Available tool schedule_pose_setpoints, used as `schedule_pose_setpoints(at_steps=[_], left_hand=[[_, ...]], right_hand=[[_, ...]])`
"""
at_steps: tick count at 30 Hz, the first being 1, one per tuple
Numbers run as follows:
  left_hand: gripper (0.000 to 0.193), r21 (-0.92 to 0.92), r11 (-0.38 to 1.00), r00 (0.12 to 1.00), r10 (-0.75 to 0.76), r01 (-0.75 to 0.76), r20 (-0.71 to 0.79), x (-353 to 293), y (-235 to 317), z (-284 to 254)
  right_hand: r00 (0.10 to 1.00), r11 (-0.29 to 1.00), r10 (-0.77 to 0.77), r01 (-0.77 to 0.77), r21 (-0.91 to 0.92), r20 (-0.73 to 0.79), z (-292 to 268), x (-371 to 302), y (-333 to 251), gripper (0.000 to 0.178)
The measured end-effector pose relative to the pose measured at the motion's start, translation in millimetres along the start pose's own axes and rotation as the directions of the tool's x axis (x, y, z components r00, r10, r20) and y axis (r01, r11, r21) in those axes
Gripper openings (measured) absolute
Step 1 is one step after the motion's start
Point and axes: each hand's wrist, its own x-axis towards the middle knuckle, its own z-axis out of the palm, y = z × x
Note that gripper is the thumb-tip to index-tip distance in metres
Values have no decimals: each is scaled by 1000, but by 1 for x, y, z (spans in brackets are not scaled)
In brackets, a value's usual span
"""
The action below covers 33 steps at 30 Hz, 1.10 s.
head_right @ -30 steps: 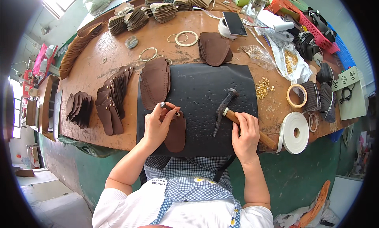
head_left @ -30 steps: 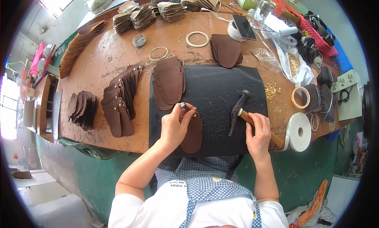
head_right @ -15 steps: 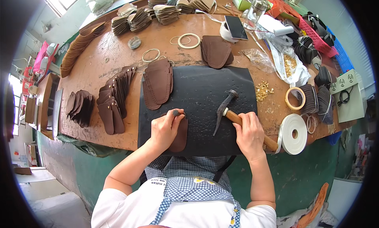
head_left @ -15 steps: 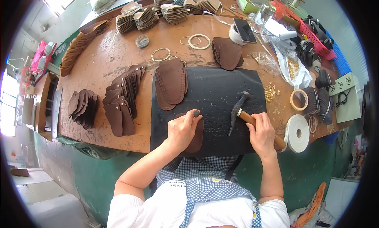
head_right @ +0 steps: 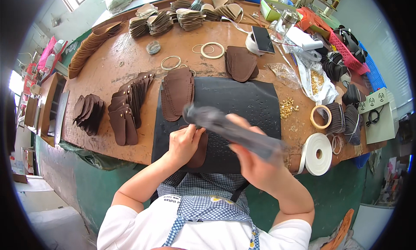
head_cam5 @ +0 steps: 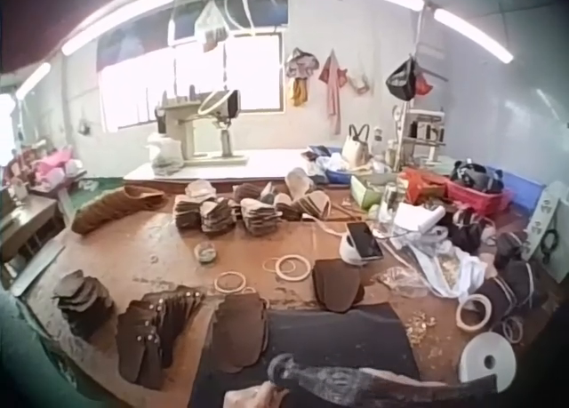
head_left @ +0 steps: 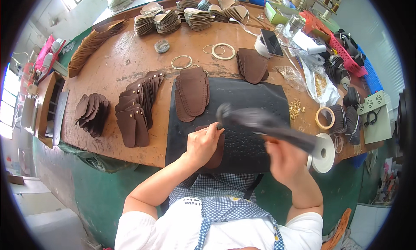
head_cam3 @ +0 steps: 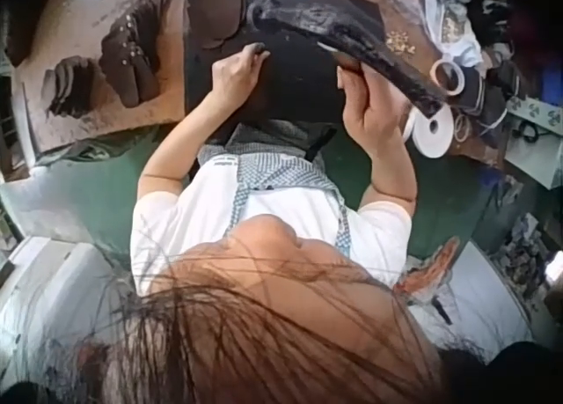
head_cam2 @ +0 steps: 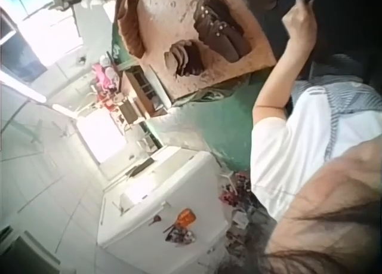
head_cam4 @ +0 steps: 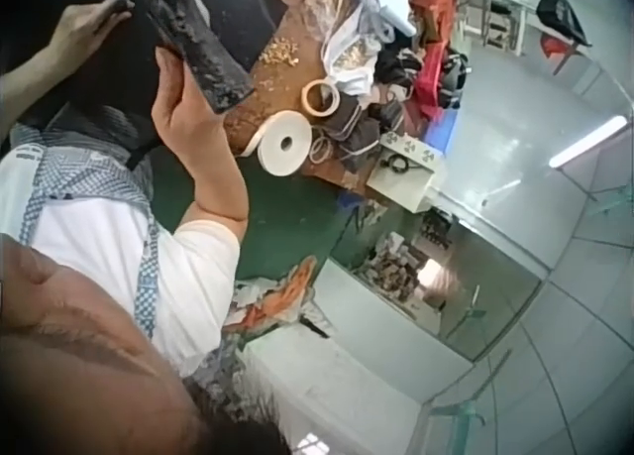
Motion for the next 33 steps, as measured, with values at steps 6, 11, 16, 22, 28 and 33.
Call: schedule_pose_setpoints(at_steps=[6,11,16,22,28,33], left_hand=[[12,-84,995,998,-56,53,-30,-1,-4,7],[13,-73,997,997,-14,9,-70,-2,-3,4],[15,7,1000,1000,-15,15,2,-6,-3,4],[8,-396,826,914,-390,400,110,2,-2,-8],[13,-246,903,936,-332,352,121,13,-19,-41],[24,59,965,940,-263,256,218,10,-19,-47]], right_hand=[[993,999,33,-32,-6,112,10,16,11,34],[968,761,249,-178,624,-27,-10,5,-17,34],[983,993,82,-66,-97,167,27,-3,9,42],[982,926,186,-189,-327,-41,38,-42,38,44],[959,816,272,-271,-510,-76,40,-92,83,34],[909,918,367,-389,-84,-196,36,-30,112,14]])
